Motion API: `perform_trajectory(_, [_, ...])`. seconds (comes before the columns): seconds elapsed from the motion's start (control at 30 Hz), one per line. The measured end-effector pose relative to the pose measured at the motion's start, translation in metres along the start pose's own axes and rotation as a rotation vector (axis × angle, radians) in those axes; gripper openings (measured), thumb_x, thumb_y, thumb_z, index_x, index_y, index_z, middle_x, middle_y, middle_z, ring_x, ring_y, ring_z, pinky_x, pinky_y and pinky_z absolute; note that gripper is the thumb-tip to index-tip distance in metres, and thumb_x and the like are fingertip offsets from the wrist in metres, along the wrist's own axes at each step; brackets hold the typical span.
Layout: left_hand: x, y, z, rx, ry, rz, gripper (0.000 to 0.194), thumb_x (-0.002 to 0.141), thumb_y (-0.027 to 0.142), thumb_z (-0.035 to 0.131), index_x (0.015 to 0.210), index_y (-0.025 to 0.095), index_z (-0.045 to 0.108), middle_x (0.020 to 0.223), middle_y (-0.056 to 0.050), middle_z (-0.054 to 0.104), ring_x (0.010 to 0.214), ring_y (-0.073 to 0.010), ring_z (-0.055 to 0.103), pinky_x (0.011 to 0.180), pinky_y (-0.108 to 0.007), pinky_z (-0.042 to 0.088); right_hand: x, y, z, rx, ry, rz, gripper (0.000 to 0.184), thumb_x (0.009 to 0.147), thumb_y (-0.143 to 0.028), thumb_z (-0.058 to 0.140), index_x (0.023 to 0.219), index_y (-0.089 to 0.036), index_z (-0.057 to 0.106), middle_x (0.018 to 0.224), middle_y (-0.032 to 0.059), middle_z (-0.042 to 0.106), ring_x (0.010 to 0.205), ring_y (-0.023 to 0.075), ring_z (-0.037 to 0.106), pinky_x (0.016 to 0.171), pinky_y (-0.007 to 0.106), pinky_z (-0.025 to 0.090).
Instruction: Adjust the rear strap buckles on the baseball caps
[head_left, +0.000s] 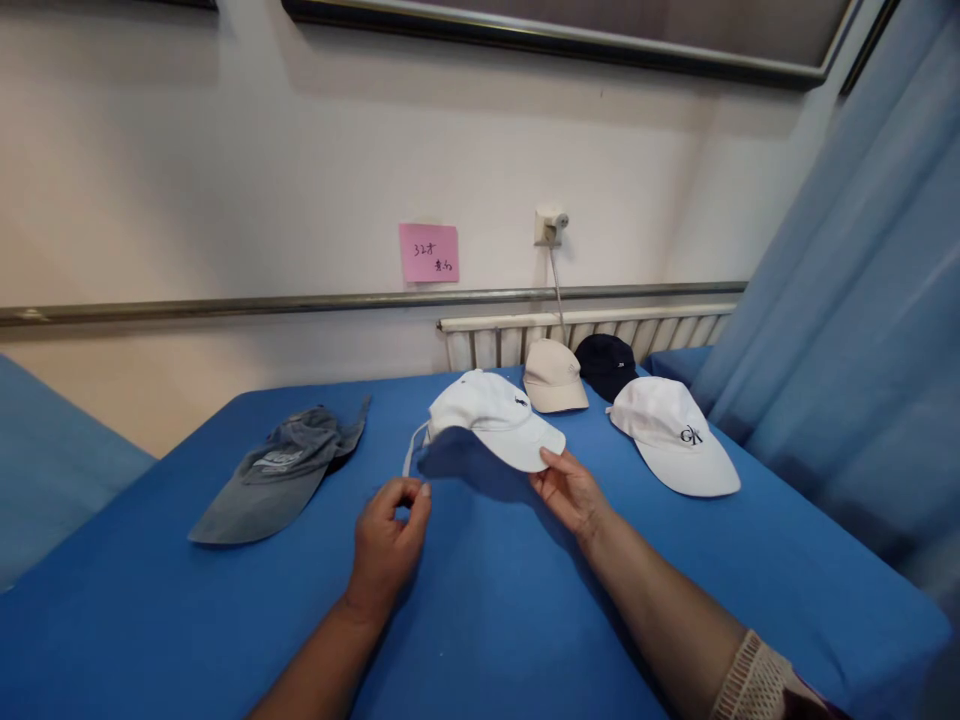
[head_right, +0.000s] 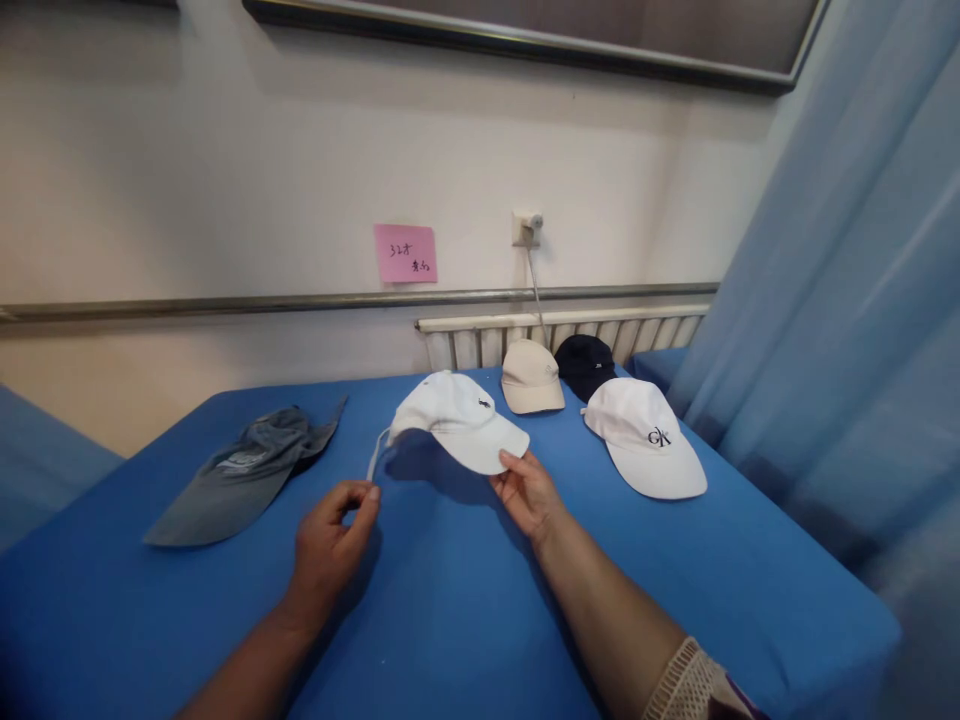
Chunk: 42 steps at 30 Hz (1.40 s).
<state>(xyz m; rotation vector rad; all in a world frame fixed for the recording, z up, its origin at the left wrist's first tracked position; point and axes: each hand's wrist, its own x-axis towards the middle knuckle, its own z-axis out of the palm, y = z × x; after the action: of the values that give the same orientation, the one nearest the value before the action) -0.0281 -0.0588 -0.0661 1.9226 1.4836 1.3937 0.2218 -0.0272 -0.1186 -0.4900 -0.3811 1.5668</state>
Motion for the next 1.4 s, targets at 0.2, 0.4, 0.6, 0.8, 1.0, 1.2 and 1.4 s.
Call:
perform_trajectory(0.2, [-0.01,0.002,0.036,-0.653,-0.187,-0.409,0.053,0.072,0.041,0.079,0.117,0.018,0.061,0.122,-0.013,0.068,0.112,-0.0271,0.064,0.094,-0.037,0.05,-0.037,0.039,0.033,-0.155,-0.263,0.079,0.06,0.065,-0.011,0.082,0.121,-0.024,0.066,0.121,0.0041,0.071,0.112,0.0229,0.065,0.102,0.04,0.047])
perform_trajectory(0.4, [-0.002,0.009,0.018,-1.001,-0.211,-0.543,0.047,0.076,0.032,0.08,0.117,0.016,0.064,0.117,-0.012,0.072,0.113,-0.0286,0.065,0.098,-0.037,0.05,-0.044,0.058,0.035,-0.364,-0.368,0.183,0.055,0.061,-0.017,0.087,0.113,-0.021,0.07,0.111,0.0071,0.074,0.109,0.0255,0.066,0.106,0.046,0.041])
perform_trajectory(0.6, [0.004,0.009,0.0,-1.154,-0.5,-0.635,0.036,0.078,0.028,0.077,0.11,0.014,0.07,0.105,-0.012,0.076,0.102,-0.0285,0.07,0.09,-0.036,0.055,-0.024,0.03,0.021,-0.003,-0.14,0.338,0.049,0.09,-0.056,0.05,0.112,-0.016,0.068,0.119,0.0123,0.071,0.122,0.0293,0.059,0.103,0.049,0.045])
perform_trajectory(0.8, [-0.004,-0.004,0.023,-1.047,-0.447,-0.88,0.02,0.082,0.025,0.074,0.097,0.011,0.073,0.09,-0.01,0.078,0.082,-0.0214,0.074,0.075,-0.027,0.058,-0.015,0.003,0.02,0.025,-0.117,0.27,0.052,0.087,-0.059,0.051,0.114,-0.017,0.065,0.118,0.0119,0.071,0.12,0.0303,0.06,0.101,0.051,0.046])
perform_trajectory(1.0, [-0.018,0.005,0.034,-1.293,-0.436,-1.017,0.038,0.091,0.022,0.061,0.128,0.01,0.059,0.112,-0.013,0.074,0.113,-0.0258,0.067,0.099,-0.035,0.054,-0.007,0.005,0.014,0.038,-0.022,0.103,0.044,0.085,-0.057,0.058,0.109,-0.021,0.068,0.111,0.0082,0.074,0.116,0.0296,0.062,0.096,0.049,0.05])
perform_trajectory(1.2, [-0.016,0.004,0.034,-1.32,-0.249,-1.063,0.04,0.092,0.009,0.054,0.132,0.005,0.053,0.119,-0.015,0.071,0.113,-0.0243,0.067,0.104,-0.033,0.052,-0.013,-0.011,0.012,0.138,-0.045,0.051,0.034,0.09,-0.05,0.058,0.108,-0.023,0.068,0.108,0.0055,0.074,0.117,0.0253,0.062,0.099,0.046,0.049])
perform_trajectory(1.4, [0.019,0.001,-0.001,-1.272,0.005,-0.888,0.028,0.094,0.008,0.051,0.118,0.006,0.064,0.11,-0.013,0.075,0.113,-0.0237,0.067,0.104,-0.033,0.052,-0.008,-0.012,-0.005,0.201,0.033,0.21,0.037,0.095,-0.049,0.05,0.106,-0.017,0.066,0.112,0.0113,0.072,0.107,0.0223,0.067,0.085,0.036,0.056])
